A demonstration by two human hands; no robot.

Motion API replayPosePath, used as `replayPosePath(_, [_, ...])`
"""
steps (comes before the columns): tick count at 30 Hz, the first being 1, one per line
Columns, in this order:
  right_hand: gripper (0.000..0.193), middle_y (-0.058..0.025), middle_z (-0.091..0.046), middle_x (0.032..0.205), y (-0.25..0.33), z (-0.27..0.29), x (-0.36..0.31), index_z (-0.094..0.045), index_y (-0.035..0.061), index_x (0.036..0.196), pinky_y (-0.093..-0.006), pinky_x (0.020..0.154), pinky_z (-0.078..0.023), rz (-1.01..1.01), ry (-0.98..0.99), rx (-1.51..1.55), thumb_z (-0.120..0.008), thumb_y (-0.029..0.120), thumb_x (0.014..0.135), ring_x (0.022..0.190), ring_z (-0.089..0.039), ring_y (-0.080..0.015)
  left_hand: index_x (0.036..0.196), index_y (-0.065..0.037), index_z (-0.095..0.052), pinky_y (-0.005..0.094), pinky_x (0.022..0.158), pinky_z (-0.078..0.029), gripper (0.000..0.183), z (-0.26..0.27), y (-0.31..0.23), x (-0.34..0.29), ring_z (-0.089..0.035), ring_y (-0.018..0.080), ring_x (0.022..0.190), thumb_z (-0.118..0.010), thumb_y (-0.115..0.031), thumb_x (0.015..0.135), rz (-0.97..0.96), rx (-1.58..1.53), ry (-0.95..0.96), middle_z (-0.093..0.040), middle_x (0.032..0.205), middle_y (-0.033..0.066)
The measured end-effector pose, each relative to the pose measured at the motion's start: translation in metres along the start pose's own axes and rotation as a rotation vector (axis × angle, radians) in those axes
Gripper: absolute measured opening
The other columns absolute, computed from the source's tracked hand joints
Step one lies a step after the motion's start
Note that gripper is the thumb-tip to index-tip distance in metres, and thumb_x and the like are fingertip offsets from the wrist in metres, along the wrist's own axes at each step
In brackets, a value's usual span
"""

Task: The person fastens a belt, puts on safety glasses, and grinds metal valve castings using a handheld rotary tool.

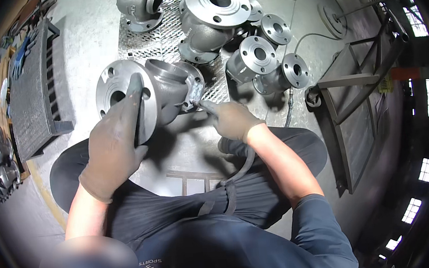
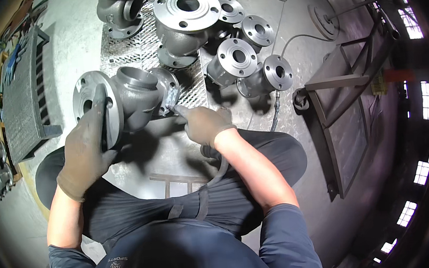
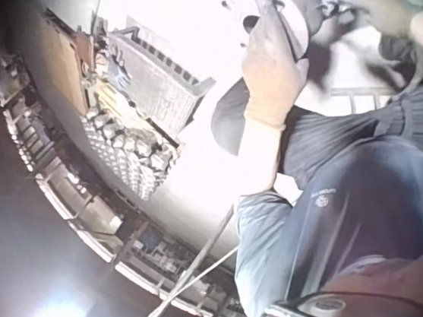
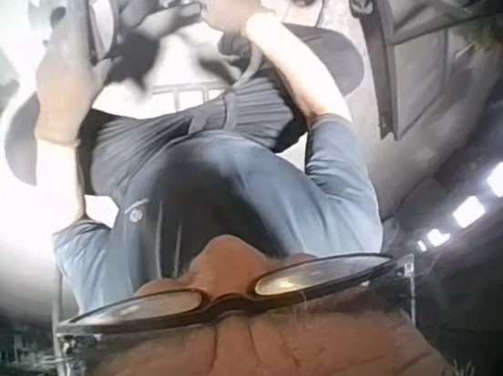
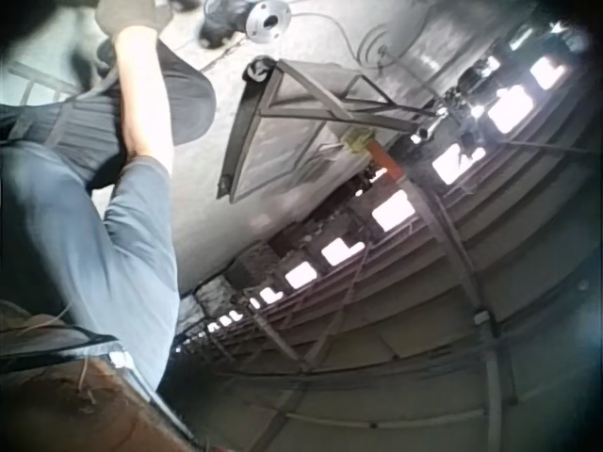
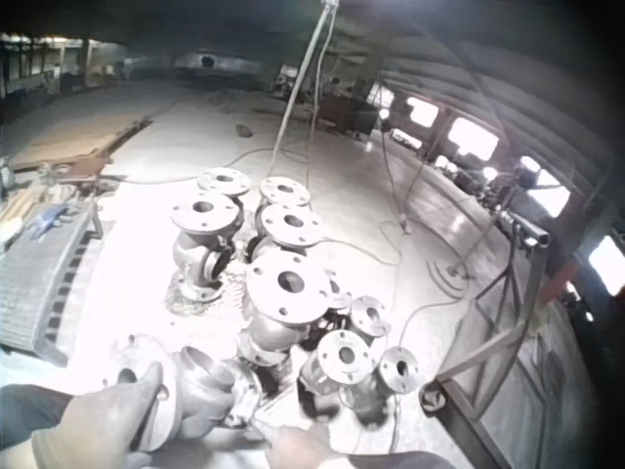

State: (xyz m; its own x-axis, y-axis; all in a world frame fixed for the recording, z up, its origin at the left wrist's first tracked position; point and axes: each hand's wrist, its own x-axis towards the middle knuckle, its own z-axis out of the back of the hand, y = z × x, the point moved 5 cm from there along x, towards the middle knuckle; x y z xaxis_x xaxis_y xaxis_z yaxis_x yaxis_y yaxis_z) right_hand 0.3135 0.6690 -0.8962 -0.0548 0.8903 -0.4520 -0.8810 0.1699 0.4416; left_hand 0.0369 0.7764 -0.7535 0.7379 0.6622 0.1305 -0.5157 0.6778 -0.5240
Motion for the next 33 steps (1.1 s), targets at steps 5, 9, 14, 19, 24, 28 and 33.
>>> replayPosePath(5, [0.072,-0.0292,-0.079,0.121,0.001,0.01,-0.014,-0.051,0.0198,0.17,-0.0536,0.1,-0.058,-0.106,-0.237,0.252,-0.058,0.012,0.099,0.112,-0.076,-0.0472,0.177,-0.006,-0.032,0.0529,0.094,-0.061,0.123,-0.002,0.009,-0.001,-0.074,0.0501,0.11,-0.084,-0.003,0.066,0.08,0.039,0.029,-0.073,0.127,0.0297])
replayPosePath(9, [0.065,-0.0279,-0.08,0.112,-0.001,-0.003,-0.031,-0.058,0.0097,0.163,-0.0503,0.1,-0.058,-0.031,-0.391,0.414,-0.059,0.008,0.098,0.103,-0.078,-0.0445,0.173,-0.008,-0.043,0.0504,0.093,-0.061,0.106,0.022,0.017,0.029,-0.079,0.0475,0.104,-0.089,-0.027,0.08,0.313,0.011,-0.133,-0.079,0.115,0.03])
replayPosePath(14, [0.069,-0.034,-0.078,0.113,-0.01,-0.006,-0.034,-0.054,0.0127,0.168,-0.0505,0.096,-0.059,-0.175,-0.29,0.576,-0.061,0.01,0.099,0.103,-0.077,-0.0478,0.169,-0.001,-0.049,0.0473,0.096,-0.061,0.109,0.037,0.017,0.032,-0.081,0.04,0.109,-0.098,-0.039,0.079,0.426,-0.087,-0.094,-0.079,0.126,0.029])
replayPosePath(19, [0.068,-0.0341,-0.077,0.11,0.013,0.018,-0.038,-0.055,0.0118,0.167,-0.0493,0.093,-0.06,-0.183,-0.268,0.689,-0.06,0.009,0.099,0.099,-0.076,-0.0472,0.172,-0.001,-0.041,0.0525,0.08,-0.059,0.114,0.023,0.007,0.006,-0.076,0.0484,0.091,-0.092,-0.02,0.072,0.129,0.193,-0.064,-0.076,0.098,0.0284])
replayPosePath(24, [0.067,-0.0322,-0.077,0.113,0.023,-0.001,-0.021,-0.057,0.009,0.165,-0.0488,0.096,-0.059,-0.009,-0.32,0.693,-0.057,0.006,0.098,0.104,-0.077,-0.0466,0.177,-0.007,-0.035,0.0515,0.085,-0.059,0.119,0.018,0.029,-0.016,-0.074,0.0473,0.093,-0.081,-0.006,0.068,0.214,0.187,-0.057,-0.077,0.105,0.0245])
replayPosePath(28, [0.067,-0.0324,-0.077,0.118,0.054,-0.009,-0.012,-0.055,0.0051,0.164,-0.0517,0.1,-0.058,0.009,-0.204,0.686,-0.057,0.005,0.097,0.111,-0.075,-0.0488,0.178,-0.006,-0.034,0.0435,0.097,-0.061,0.115,0.021,0.053,-0.039,-0.08,0.0366,0.109,-0.075,0.005,0.071,0.298,0.074,-0.106,-0.08,0.119,0.0201])
replayPosePath(33, [0.072,-0.0331,-0.075,0.127,0.058,-0.025,0.003,-0.052,0.0152,0.17,-0.0504,0.104,-0.057,-0.006,-0.199,0.671,-0.058,0.007,0.098,0.117,-0.074,-0.0472,0.18,-0.004,-0.027,0.0426,0.103,-0.06,0.117,0.019,0.055,-0.057,-0.079,0.0347,0.121,-0.076,0.004,0.074,0.381,-0.056,-0.114,-0.078,0.134,0.0221])
